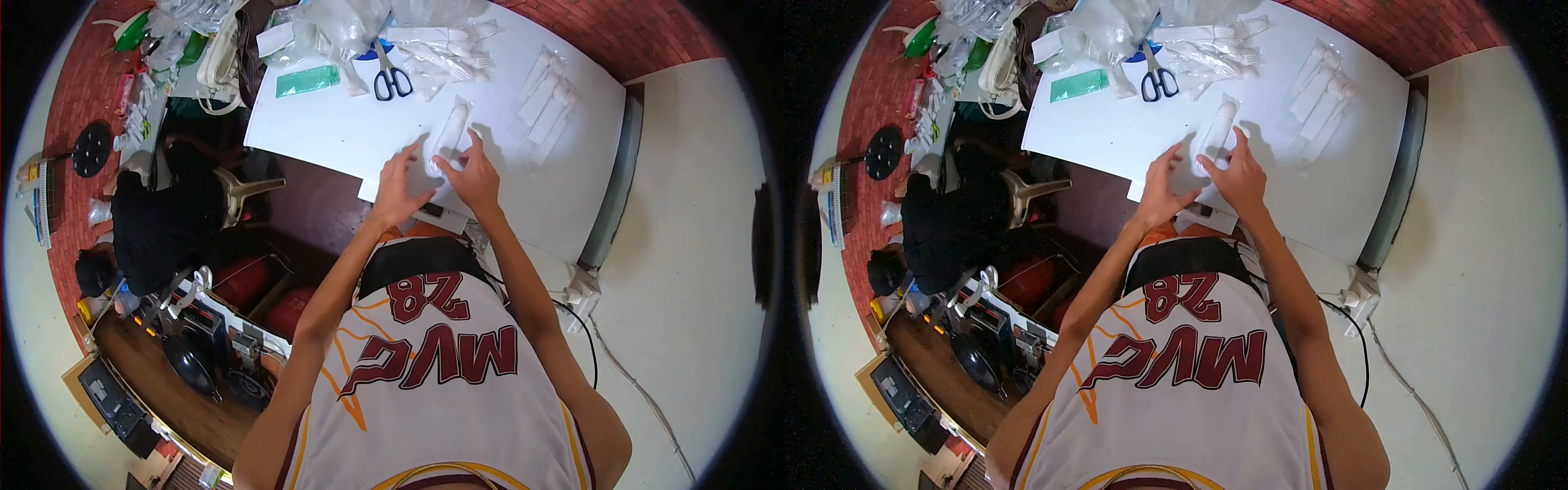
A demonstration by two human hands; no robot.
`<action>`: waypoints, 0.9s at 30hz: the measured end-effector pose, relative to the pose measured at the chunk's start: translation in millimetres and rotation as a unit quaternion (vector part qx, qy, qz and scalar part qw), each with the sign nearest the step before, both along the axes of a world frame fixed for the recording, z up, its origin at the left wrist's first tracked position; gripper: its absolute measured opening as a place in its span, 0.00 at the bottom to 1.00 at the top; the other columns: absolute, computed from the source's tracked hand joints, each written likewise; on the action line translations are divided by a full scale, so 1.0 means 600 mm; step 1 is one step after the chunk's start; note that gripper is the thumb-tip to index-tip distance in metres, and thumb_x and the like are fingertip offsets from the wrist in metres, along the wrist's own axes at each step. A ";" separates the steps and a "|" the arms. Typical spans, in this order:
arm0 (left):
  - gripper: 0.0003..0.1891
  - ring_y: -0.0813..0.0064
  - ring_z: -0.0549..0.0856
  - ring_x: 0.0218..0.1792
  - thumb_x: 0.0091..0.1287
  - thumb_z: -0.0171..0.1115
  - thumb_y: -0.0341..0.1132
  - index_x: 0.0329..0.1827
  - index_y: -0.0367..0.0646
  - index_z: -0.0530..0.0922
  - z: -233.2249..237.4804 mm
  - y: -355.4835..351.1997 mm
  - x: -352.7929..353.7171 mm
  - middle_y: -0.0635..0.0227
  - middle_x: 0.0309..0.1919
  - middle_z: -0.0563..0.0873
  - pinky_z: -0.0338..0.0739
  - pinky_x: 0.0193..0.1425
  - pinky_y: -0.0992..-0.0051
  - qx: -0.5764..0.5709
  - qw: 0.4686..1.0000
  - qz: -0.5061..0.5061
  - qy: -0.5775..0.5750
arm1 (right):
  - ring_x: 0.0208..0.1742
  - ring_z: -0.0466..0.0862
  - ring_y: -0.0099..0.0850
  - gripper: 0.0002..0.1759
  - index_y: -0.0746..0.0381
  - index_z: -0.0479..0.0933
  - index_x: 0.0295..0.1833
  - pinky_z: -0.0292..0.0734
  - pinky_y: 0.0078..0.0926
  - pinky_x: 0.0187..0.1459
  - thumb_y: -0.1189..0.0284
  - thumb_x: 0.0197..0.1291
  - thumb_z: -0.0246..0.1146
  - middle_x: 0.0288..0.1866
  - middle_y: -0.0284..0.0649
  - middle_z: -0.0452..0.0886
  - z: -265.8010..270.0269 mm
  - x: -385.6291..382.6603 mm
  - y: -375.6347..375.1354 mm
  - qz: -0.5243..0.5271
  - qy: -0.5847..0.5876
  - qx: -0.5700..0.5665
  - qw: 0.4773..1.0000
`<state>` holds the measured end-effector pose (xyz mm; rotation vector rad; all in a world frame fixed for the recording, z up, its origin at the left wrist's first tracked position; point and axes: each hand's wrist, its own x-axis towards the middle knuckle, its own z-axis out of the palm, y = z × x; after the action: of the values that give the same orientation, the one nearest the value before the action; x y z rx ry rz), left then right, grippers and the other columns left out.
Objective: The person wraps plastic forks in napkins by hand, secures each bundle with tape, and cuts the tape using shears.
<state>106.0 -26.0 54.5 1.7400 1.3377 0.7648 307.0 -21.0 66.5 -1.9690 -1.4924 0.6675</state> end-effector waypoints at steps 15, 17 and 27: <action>0.11 0.79 0.86 0.44 0.77 0.69 0.31 0.59 0.42 0.89 -0.033 -0.178 -0.268 0.74 0.43 0.89 0.78 0.51 0.75 -0.269 0.856 0.342 -0.278 | 0.31 0.86 0.28 0.17 0.66 0.85 0.35 0.79 0.32 0.34 0.62 0.67 0.73 0.29 0.39 0.86 -0.069 0.030 0.088 0.016 0.275 -0.138 0.951; 0.11 0.80 0.86 0.43 0.78 0.69 0.31 0.60 0.42 0.89 -0.034 -0.168 -0.282 0.74 0.43 0.89 0.77 0.51 0.75 -0.277 0.841 0.355 -0.301 | 0.28 0.78 0.19 0.14 0.66 0.85 0.36 0.73 0.23 0.31 0.66 0.68 0.73 0.27 0.31 0.80 -0.001 0.026 0.093 -0.008 0.330 -0.123 0.936; 0.13 0.82 0.84 0.40 0.77 0.71 0.31 0.62 0.42 0.88 -0.037 -0.028 -0.395 0.74 0.40 0.88 0.78 0.46 0.77 -0.284 0.843 0.318 -0.330 | 0.40 0.88 0.24 0.22 0.64 0.88 0.54 0.79 0.23 0.42 0.55 0.76 0.73 0.44 0.34 0.90 0.070 -0.045 0.272 -0.008 0.194 -0.025 0.981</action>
<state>-131.0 -43.0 32.5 0.4594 1.4272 1.0570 280.2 141.9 108.5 -1.7579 -1.2294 1.0238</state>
